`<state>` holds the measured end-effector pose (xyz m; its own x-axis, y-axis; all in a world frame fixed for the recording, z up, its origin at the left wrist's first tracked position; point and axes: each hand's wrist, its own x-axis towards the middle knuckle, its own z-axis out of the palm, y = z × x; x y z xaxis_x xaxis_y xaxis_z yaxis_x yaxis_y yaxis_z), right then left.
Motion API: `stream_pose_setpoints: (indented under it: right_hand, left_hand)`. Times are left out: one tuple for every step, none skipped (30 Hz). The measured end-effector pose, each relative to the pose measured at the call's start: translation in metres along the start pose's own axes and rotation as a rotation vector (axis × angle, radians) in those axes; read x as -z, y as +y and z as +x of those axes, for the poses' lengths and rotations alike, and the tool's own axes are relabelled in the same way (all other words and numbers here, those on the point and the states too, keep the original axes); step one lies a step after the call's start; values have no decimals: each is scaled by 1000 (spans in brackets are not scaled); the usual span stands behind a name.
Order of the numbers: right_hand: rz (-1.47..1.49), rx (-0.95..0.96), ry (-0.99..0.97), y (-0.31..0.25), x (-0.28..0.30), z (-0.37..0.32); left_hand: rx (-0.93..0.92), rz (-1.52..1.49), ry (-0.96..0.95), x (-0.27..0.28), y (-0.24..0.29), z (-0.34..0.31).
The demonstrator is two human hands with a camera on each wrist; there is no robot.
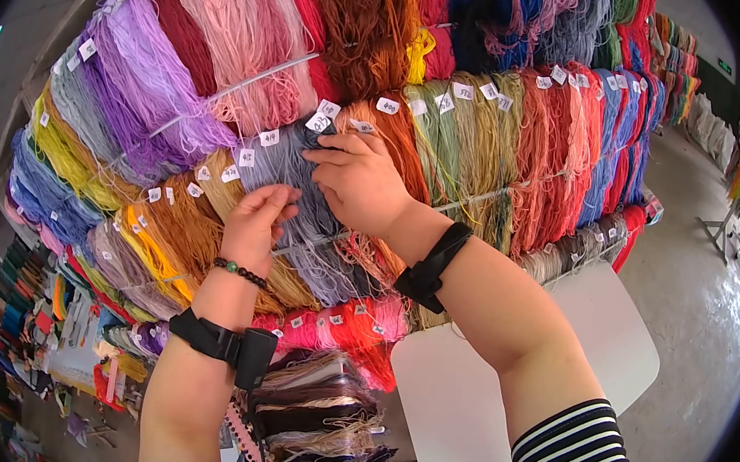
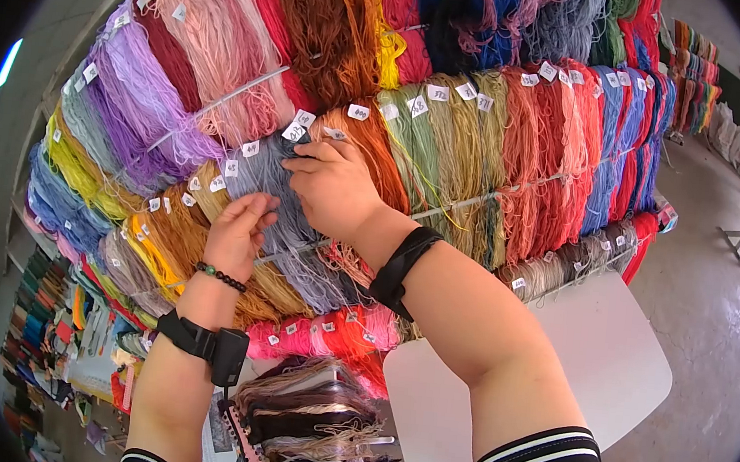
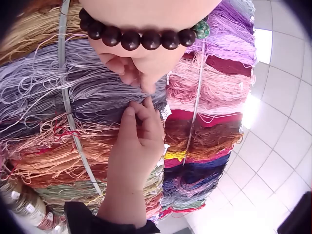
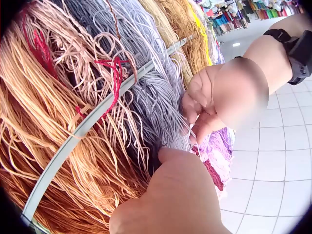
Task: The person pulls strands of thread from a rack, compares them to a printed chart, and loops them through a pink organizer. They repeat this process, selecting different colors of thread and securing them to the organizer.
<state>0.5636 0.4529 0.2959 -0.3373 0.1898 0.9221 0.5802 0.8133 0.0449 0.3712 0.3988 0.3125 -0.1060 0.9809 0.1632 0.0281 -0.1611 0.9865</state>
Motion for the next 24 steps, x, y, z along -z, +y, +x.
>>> stream_pose_setpoints:
  right_hand:
    - [1,3,6,0,0,0]
    - [1,2,6,0,0,0]
    - [0,0,6,-1,0,0]
    - [-1,-2,7,-1,0,0]
    - [0,-3,7,-1,0,0]
    - [1,-4,7,-1,0,0]
    - [3,-5,7,-1,0,0]
    - [2,-6,5,-1,-1,0]
    - [1,-6,3,-1,0,0]
    - [0,-7,1,-1,0,0]
    - [1,-10,3,-1,0,0]
    - [2,-13,6,-1,-1,0]
    - [2,-16,9,-2,-1,0]
    - [2,-17,4,-2,-1,0]
    - [1,-19,-1,-2,0,0]
    - [1,-21,-6,-2,0,0]
    - [-2,-21,-2,-2,0,0]
    - [-4,-21,1,-2,-1,0]
    - [-6,-21,5,-2,-1,0]
    - [-7,-18,5,-2,-1,0]
    - [-8,-15,5,-2,-1,0]
    - [-9,-12,5,-2,-1,0]
    - [-10,-11,4,-1,-1,0]
    - [-11,-9,3,-1,-1,0]
  left_hand:
    - [7,1,-16,0,1,0]
    - [13,2,-31,1,2,-1]
    - [9,10,-36,0,2,-1]
    - [5,19,-42,0,3,-1]
    - [0,28,-47,-1,3,-1]
    - [-2,22,-54,-1,2,-1]
    - [-5,15,-60,-1,2,-1]
    - [-7,10,-66,-2,1,-1]
    - [-9,4,-70,-2,1,0]
    - [-11,-1,-73,-3,0,0]
    - [-13,-6,-77,-3,0,0]
    - [-9,-19,-81,-4,0,-1]
    - [-6,-32,-86,-5,1,-1]
    - [-2,-45,-90,-5,1,-2]
    - [-3,-52,-102,-4,1,-1]
    - [-4,-60,-113,-3,-1,0]
    - [-5,-68,-125,-3,-2,1]
    - [9,-76,-114,-3,-1,0]
    - [22,-84,-102,-4,1,-1]
    - [36,-93,-91,-5,3,-1]
    - [29,-94,-81,-5,6,0]
    - [23,-95,-71,-3,10,1]
    - [19,-96,-60,-3,12,0]
    - [21,-108,-40,-6,19,-7]
